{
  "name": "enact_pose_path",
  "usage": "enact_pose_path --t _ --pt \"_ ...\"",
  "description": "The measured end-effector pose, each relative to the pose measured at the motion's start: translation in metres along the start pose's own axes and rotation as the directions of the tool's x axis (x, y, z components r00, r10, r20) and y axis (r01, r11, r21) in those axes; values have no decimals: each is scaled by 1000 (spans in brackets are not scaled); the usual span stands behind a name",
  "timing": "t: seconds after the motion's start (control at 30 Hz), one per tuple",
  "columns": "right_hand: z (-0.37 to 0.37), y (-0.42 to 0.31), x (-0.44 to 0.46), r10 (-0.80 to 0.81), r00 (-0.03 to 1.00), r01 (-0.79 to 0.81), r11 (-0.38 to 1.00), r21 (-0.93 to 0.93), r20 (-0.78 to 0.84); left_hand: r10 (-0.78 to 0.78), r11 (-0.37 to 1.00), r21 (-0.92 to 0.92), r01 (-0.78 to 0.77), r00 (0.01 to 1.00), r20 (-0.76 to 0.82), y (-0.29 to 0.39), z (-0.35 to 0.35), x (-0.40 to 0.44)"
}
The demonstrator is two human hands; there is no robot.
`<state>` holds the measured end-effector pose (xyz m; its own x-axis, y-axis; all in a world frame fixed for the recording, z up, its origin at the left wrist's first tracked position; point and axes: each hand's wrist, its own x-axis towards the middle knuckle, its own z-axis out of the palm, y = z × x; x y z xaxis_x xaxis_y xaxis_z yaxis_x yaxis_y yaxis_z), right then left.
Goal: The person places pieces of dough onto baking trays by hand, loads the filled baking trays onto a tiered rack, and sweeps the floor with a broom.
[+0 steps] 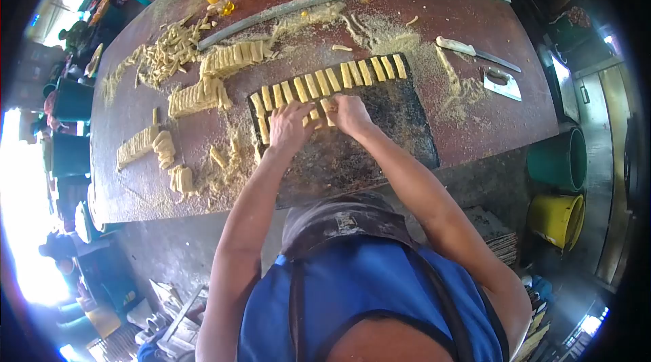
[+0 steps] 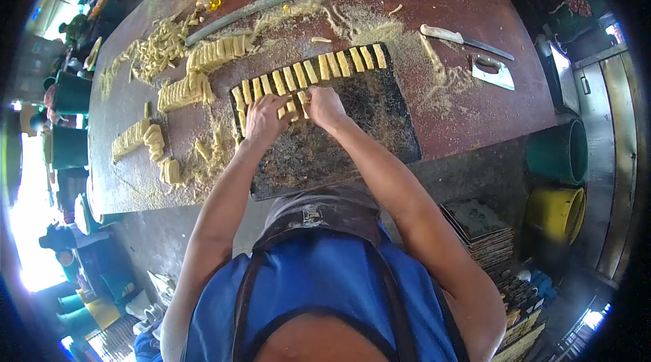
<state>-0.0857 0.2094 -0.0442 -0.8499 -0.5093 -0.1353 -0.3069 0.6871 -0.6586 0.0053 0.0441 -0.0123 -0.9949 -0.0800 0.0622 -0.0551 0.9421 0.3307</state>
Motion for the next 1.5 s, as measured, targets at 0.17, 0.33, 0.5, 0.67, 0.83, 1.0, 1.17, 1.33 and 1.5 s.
enact_pose_path --t 0.17,0.33,0.5,0.67,0.83,1.0,1.17,1.33,1.5 --pt "2 1 5 -93 991 101 992 79 -97 4 997 -72 -2 999 32 -11 18 -10" --pt "-16 -24 -1 -54 995 63 992 107 -85 -42 974 -227 3 985 -168 -26 -29 -36" --pt "39 -83 4 -48 998 54 989 140 -48 -385 917 -255 306 845 -371 -158 -70 -105" --pt "128 -207 6 -258 933 263 965 14 251 -700 700 6 714 688 -190 -278 -136 -202" --pt "235 -239 17 -398 901 432 857 -281 172 -694 720 56 692 714 96 -271 -134 -219" --pt "195 -231 13 -190 904 324 888 -325 383 -578 816 -33 577 816 -33 -243 -102 -207" --pt "60 -161 10 194 979 -204 951 233 65 -578 815 -52 577 816 -5 -200 -102 -166" --pt "-13 -24 1 412 909 -369 868 334 -66 -553 828 -77 555 832 49 -180 -82 -143" --pt "-2 11 2 329 944 -272 833 482 -36 -579 795 -207 570 815 17 -194 -73 -149"
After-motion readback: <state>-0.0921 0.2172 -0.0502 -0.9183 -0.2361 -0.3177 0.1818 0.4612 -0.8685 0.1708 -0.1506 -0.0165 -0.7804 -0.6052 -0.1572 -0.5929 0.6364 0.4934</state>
